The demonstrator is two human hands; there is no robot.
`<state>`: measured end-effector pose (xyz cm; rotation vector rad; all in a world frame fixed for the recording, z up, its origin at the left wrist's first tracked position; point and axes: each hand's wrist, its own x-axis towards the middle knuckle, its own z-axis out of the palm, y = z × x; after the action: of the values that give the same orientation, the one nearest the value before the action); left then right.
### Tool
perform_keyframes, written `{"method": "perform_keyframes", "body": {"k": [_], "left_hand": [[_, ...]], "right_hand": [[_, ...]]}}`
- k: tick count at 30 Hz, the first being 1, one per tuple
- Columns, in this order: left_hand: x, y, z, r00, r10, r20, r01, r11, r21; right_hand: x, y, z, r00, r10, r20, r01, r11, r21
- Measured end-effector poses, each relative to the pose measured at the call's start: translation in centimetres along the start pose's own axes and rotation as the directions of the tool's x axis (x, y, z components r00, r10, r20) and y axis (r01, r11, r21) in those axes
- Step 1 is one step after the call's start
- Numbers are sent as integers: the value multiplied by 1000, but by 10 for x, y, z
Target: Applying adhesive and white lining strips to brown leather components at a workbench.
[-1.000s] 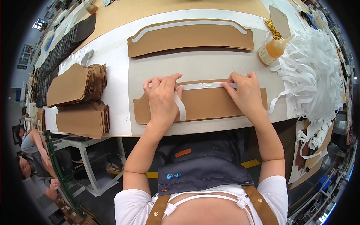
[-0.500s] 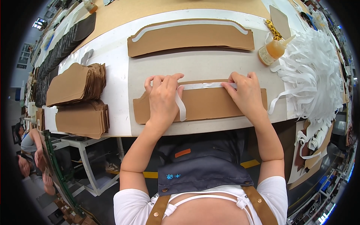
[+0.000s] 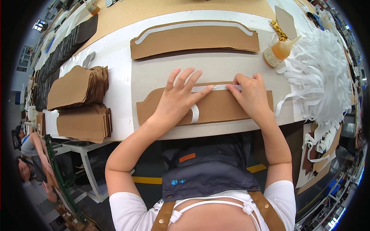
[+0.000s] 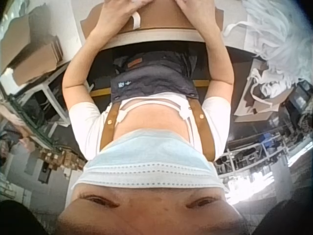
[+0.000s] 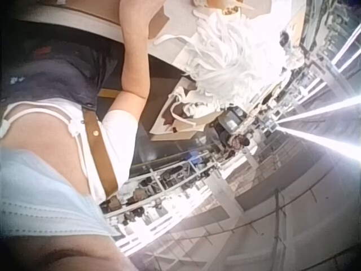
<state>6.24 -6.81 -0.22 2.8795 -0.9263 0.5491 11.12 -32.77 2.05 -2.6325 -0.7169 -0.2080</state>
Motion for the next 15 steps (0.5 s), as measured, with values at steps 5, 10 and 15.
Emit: {"method": "perform_keyframes", "body": {"k": [5,10,15], "left_hand": [[3,0,0,998,24,52,-25,999,27],[4,-1,-5,996,33,86,-35,999,16],[3,-2,-4,995,-2,99,6,999,-41]], "right_hand": [[-2,2,-8,999,38,7,-38,999,1],[-15,17,-27,993,110,-45,-107,993,53],[-24,35,-31,936,352,-8,-334,894,298]]}}
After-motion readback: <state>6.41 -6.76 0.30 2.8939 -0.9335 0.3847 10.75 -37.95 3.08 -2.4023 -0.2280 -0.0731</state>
